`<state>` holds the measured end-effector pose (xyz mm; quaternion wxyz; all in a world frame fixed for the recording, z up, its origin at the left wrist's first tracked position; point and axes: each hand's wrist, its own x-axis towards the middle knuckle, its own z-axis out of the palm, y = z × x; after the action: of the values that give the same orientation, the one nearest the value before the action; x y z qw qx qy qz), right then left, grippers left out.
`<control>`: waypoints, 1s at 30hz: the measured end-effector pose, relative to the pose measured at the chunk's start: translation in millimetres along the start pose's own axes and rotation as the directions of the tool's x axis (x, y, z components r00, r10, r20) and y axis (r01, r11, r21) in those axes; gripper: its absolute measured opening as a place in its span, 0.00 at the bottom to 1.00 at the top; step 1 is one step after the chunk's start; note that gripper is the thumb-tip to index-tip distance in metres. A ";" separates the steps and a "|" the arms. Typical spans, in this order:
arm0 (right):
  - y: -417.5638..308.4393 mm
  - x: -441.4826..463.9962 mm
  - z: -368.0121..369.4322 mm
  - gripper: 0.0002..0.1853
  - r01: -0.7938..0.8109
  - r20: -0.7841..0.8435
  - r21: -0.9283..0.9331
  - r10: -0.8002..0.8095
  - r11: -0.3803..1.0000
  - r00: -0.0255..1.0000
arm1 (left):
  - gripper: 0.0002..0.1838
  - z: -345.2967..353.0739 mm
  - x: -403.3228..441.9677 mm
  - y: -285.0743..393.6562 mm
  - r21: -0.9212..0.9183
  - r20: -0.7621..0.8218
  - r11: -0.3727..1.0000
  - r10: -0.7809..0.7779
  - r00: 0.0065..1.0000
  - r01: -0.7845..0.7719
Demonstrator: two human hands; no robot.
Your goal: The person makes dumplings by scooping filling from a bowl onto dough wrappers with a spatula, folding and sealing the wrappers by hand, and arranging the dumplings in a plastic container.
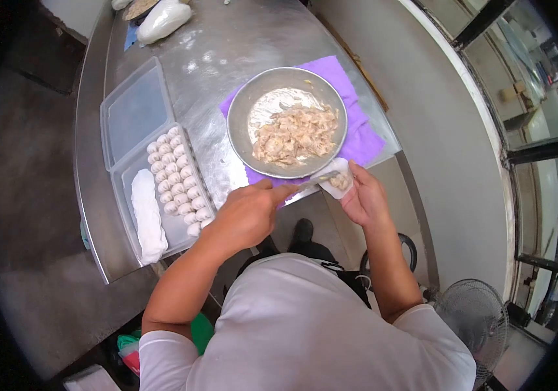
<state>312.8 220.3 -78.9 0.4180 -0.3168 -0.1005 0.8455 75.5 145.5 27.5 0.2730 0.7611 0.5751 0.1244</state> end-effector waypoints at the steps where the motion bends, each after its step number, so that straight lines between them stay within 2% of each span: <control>1: 0.1 -0.9 -2.7 0.25 -0.014 0.010 -0.023 0.014 1.000 1.000 | 0.24 -8.5 -4.0 5.8 0.018 0.005 0.999 -0.041 0.999 0.041; 5: -7.0 -17.7 0.8 0.25 -0.064 -0.005 -0.040 0.064 0.997 0.998 | 0.27 -26.2 -15.7 20.2 -0.022 -0.029 0.998 -0.061 0.998 0.061; 7: -8.3 -20.9 4.2 0.26 -0.087 0.080 0.014 0.086 0.996 0.993 | 0.28 -25.3 -22.8 26.4 -0.095 -0.041 0.995 -0.005 0.999 0.001; 11: -4.2 -16.7 14.6 0.26 -0.037 0.123 0.066 0.028 0.997 0.992 | 0.28 -15.2 -28.6 19.0 -0.055 -0.102 0.998 -0.028 0.994 0.022; 13: -1.7 -10.5 19.8 0.27 -0.004 0.136 0.076 -0.006 0.997 0.991 | 0.28 -19.4 -32.0 14.8 -0.037 -0.181 0.977 -0.212 0.961 0.208; 14: -0.6 -8.4 22.2 0.27 -0.010 0.139 0.075 -0.001 0.997 0.990 | 0.28 -19.1 -35.2 16.1 -0.037 -0.184 0.976 -0.217 0.959 0.213; 16: 1.1 -3.2 28.5 0.28 -0.011 0.133 0.100 -0.002 0.995 0.991 | 0.28 -17.3 -43.1 21.6 -0.127 -0.178 0.989 -0.100 0.979 0.078; 17: 2.3 -0.6 31.8 0.28 -0.017 0.142 0.096 0.003 0.995 0.990 | 0.28 -15.2 -44.3 21.9 -0.125 -0.186 0.989 -0.105 0.977 0.083; 20: 5.9 4.6 39.4 0.28 0.009 0.163 0.162 -0.036 0.987 0.986 | 0.29 -7.6 -46.0 15.2 -0.060 -0.184 0.989 -0.140 0.973 0.132; 22: 5.6 7.3 42.1 0.28 0.036 0.141 0.174 -0.062 0.984 0.988 | 0.29 -8.5 -46.1 9.0 -0.031 -0.259 0.964 -0.263 0.929 0.265; 23: 5.8 8.0 41.9 0.28 0.035 0.141 0.172 -0.060 0.984 0.988 | 0.29 -8.1 -48.7 11.3 -0.033 -0.259 0.964 -0.265 0.929 0.266; 25: 7.2 11.9 44.0 0.28 0.039 0.183 0.139 -0.064 0.990 0.981 | 0.29 -11.5 -53.0 21.7 -0.163 -0.227 0.971 -0.212 0.951 0.177; 28: 7.4 10.6 51.3 0.28 0.011 0.175 0.098 -0.028 0.995 0.984 | 0.28 -14.4 -46.4 22.3 -0.065 -0.180 0.982 -0.184 0.966 0.175; 30: 10.1 11.0 52.1 0.28 0.012 0.172 0.089 -0.027 0.996 0.985 | 0.28 -13.8 -40.5 9.4 -0.028 -0.216 0.979 -0.202 0.955 0.201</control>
<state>269.0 227.4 -47.7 0.4295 -0.2225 -0.1025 0.8692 63.7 109.2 49.2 0.2219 0.6795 0.6758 0.1799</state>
